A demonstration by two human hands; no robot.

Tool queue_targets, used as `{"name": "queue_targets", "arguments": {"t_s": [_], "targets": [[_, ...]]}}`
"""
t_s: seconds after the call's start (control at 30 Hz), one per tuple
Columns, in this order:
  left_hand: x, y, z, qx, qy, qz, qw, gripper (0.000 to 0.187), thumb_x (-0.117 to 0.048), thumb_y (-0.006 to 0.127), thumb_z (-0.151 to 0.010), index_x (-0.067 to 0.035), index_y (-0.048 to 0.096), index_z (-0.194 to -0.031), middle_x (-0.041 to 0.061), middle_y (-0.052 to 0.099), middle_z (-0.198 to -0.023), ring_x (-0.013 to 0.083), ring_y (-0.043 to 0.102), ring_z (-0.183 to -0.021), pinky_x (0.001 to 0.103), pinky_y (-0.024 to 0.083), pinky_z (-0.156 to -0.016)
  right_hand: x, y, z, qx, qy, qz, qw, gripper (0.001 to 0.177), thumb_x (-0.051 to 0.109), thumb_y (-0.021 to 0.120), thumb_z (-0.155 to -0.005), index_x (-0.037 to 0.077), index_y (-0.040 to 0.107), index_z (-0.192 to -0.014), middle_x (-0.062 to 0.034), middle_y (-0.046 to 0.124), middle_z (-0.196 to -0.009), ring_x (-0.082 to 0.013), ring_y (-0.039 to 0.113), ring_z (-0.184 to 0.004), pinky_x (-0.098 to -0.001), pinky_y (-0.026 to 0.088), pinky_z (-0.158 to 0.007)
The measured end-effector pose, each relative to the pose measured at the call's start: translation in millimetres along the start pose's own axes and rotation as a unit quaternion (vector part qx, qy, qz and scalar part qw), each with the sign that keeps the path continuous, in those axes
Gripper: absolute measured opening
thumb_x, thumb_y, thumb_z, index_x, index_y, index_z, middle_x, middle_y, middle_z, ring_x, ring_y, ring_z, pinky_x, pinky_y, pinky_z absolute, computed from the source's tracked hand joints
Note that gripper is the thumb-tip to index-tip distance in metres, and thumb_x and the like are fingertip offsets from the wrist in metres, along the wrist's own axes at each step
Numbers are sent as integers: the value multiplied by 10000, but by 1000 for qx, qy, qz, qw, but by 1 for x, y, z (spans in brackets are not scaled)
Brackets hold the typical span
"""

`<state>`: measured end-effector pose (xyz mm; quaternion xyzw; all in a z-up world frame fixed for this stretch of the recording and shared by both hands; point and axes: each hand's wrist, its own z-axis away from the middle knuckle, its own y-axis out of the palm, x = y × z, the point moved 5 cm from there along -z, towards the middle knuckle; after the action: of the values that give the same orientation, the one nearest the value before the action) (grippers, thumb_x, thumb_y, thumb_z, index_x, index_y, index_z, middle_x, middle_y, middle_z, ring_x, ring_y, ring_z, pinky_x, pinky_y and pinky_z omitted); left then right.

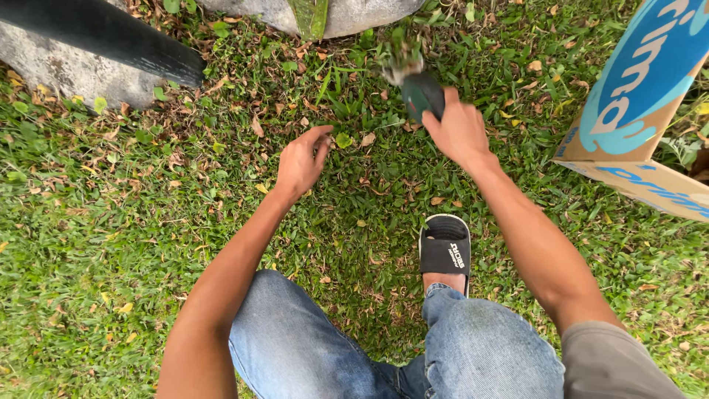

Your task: The person weeds a lawn by hand and using a hand rake, picking up the pulled weeds and placing them into a cardboard box.

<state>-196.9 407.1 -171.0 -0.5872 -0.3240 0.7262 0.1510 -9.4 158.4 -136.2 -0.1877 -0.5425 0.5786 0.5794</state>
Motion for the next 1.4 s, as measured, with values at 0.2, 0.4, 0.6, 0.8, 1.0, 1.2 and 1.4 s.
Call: {"name": "queue_targets", "arguments": {"t_s": [0.2, 0.4, 0.6, 0.8, 1.0, 1.2, 1.4], "targets": [[4, -1, -1, 1, -25, -4, 1000, 299, -152, 598, -1004, -86, 672, -1286, 154, 772, -1086, 311, 759, -904, 428, 591, -823, -4, 22, 38, 34, -54, 14, 998, 556, 267, 678, -943, -61, 496, -1354, -316, 715, -852, -504, 718, -793, -572, 579, -782], [2, -1, -2, 14, -26, -7, 1000, 297, -157, 597, -1008, -90, 665, -1289, 162, 764, -1099, 304, 761, -897, 430, 592, -829, 18, 36, 10, 30, -36, 3, 999, 536, 265, 676, -969, -69, 489, -1344, -321, 716, -878, -494, 720, -821, -564, 583, -762], [7, -7, 3, 4, -30, -9, 999, 299, -148, 596, -1006, -102, 664, -1293, 163, 762, -1104, 292, 770, -901, 417, 605, -801, 44, 44, -21, 27, -37, -5, 999, 571, 243, 671, -949, -83, 453, -1364, -321, 717, -937, -478, 733, -839, -545, 603, -754], [6, -11, 7, -13, -9, -8, 1000, 296, -145, 604, -1002, -94, 663, -1288, 165, 765, -1114, 301, 766, -918, 428, 601, -808, 59, 49, -43, 16, -44, 9, 999, 545, 269, 683, -965, -86, 473, -1321, -324, 713, -941, -496, 716, -875, -559, 591, -782], [5, -13, 8, -7, -13, -13, 1000, 302, -156, 600, -1002, -93, 661, -1290, 173, 764, -1108, 316, 762, -914, 436, 594, -817, 68, 56, -41, 10, -62, -13, 998, 554, 247, 677, -955, -85, 463, -1342, -314, 721, -934, -488, 722, -853, -560, 590, -766], [12, -17, 10, -2, -50, -10, 999, 285, -177, 584, -1019, -104, 664, -1283, 164, 761, -1103, 298, 770, -902, 422, 599, -828, 53, 47, -15, 18, -69, -29, 997, 596, 238, 671, -953, -64, 452, -1417, -325, 712, -970, -462, 741, -808, -524, 615, -743], [15, -27, 16, -22, -45, -13, 999, 285, -165, 591, -1017, -92, 676, -1279, 172, 757, -1109, 333, 753, -913, 450, 582, -828, 42, 44, 5, 63, -93, 20, 994, 594, 260, 711, -922, -34, 499, -1393, -312, 727, -925, -469, 723, -811, -549, 580, -775]]}}
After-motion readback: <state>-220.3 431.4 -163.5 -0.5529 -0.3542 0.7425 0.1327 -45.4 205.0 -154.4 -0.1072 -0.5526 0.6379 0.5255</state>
